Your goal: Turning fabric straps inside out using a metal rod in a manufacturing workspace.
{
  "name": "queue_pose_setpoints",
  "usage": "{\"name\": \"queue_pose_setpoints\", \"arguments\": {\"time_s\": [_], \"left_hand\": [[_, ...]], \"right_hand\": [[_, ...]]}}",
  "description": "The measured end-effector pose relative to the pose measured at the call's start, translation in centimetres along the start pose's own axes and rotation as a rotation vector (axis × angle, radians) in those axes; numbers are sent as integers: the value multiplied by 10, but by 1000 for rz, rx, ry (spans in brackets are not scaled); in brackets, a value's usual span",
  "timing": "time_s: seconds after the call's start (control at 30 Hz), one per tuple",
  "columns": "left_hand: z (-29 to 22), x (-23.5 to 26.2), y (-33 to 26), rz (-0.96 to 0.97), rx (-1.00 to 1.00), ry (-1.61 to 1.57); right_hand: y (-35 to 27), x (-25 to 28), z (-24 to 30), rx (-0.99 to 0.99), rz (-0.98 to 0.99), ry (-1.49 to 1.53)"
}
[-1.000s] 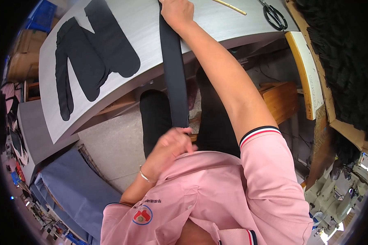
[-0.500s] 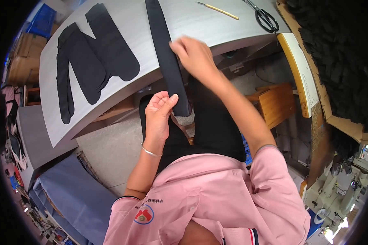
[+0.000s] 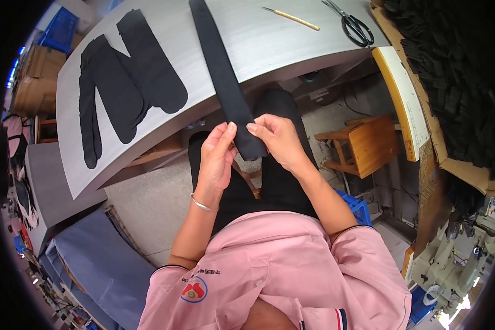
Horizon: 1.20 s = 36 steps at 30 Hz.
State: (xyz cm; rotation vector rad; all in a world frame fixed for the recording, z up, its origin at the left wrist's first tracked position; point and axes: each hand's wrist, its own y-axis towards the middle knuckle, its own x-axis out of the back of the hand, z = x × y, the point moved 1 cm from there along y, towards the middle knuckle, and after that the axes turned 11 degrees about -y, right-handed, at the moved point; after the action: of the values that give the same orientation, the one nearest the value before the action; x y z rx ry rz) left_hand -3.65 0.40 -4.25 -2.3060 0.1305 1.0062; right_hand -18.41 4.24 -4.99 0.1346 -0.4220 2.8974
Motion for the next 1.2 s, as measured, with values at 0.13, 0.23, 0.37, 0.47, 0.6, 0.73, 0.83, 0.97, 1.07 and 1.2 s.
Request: {"name": "queue_pose_setpoints", "arguments": {"time_s": [0.13, 0.23, 0.37, 0.47, 0.6, 0.73, 0.83, 0.97, 1.07, 1.2], "left_hand": [[2, 19, 20, 83, -26, 184], [8, 15, 19, 110, -36, 223], [10, 11, 17, 123, -38, 207], [3, -17, -1, 7, -764, 882], [-18, -38, 19, 438, -989, 1398], [-27, -45, 72, 452, -1102, 1625], [-40, -53, 106, 418, -1120, 1716], [-57, -64, 146, 376, -1088, 1753], [-68, -68, 176, 371, -1117, 1743], [-81, -75, 205, 362, -1113, 1746]], "right_hand": [[-12, -1, 8, -88, 66, -65], [-13, 5, 3, 98, 71, -306], [-17, 0, 18, -72, 190, -91], [-11, 9, 13, -137, 181, -59], [-5, 6, 16, -146, 84, 71], [-10, 4, 24, -42, 13, -120], [-18, 0, 29, -10, 7, -127], [-32, 1, 25, -2, 8, -122], [-42, 7, 23, -40, 29, -102], [-57, 17, 21, -44, 28, -188]]}}
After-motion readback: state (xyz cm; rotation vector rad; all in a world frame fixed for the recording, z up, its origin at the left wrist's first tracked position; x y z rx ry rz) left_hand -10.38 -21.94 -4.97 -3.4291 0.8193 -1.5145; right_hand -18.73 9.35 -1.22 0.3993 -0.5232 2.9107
